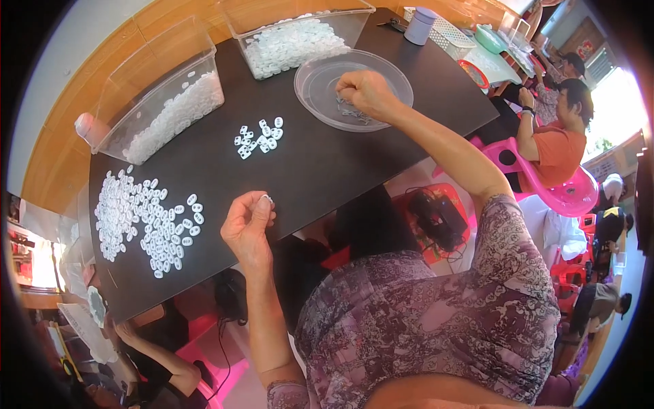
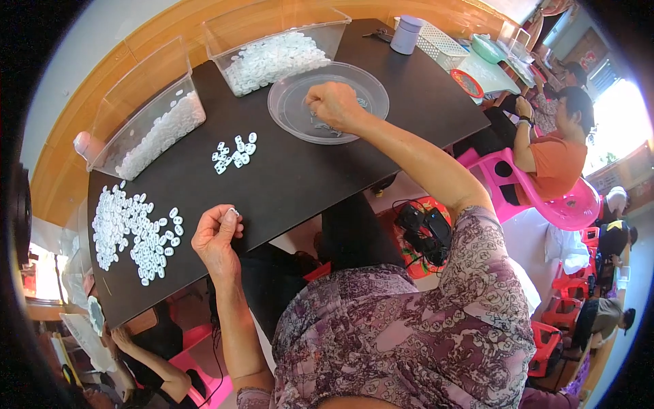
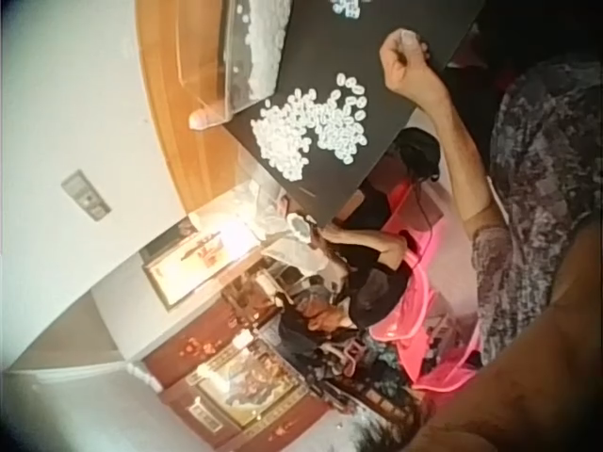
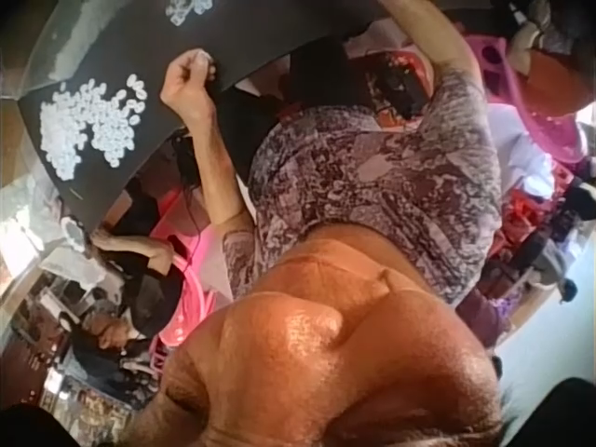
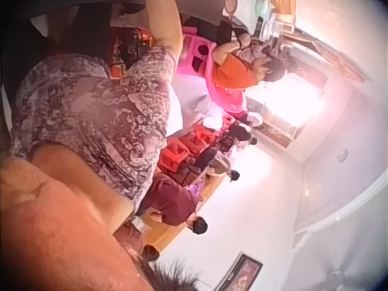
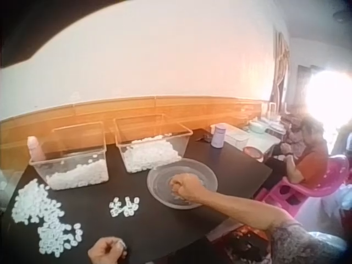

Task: The recorder is manually assembling small white connectors by inserting pins taken from a sorting tray.

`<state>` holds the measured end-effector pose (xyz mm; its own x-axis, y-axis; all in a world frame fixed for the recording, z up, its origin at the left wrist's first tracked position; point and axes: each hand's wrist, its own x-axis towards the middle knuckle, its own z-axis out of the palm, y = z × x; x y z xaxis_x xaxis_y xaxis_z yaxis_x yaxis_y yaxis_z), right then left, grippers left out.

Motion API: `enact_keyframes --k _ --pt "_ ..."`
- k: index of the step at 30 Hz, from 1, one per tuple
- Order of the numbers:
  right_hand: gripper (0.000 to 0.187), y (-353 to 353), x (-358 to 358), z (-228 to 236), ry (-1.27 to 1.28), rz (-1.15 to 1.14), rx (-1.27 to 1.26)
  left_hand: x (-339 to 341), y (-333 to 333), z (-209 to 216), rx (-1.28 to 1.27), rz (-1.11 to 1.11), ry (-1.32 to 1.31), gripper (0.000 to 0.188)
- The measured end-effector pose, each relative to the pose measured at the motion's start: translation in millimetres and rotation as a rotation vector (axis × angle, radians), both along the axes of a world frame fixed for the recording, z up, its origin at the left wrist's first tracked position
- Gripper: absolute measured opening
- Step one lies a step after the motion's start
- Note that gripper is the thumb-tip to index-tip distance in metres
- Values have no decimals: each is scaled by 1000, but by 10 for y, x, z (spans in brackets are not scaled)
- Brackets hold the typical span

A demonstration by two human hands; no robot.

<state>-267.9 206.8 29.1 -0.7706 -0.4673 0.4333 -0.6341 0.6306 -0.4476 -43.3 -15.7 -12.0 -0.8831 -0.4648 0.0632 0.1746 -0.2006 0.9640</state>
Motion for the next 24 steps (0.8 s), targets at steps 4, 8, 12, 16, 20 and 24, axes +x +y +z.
enact_keyframes --k 4,8,12,16,20,24 --pt "9 64 -47 -58 101 32 90 0 6 -4 8 -4 2 9" --pt "11 13 -41 -67 221 152 334 -4 7 -18 -4 7 2 9" --pt "11 -20 -117 -130 295 247 421 -11 23 3 6 2 12 9" --pt "9 -114 -147 -88 294 292 472 -7 15 -23 -2 11 37 9" --pt "7 -166 -245 -83 190 290 534 -3 20 -28 10 16 39 9" --pt "9 -145 -242 -126 231 299 526 2 16 -46 27 2 57 9"
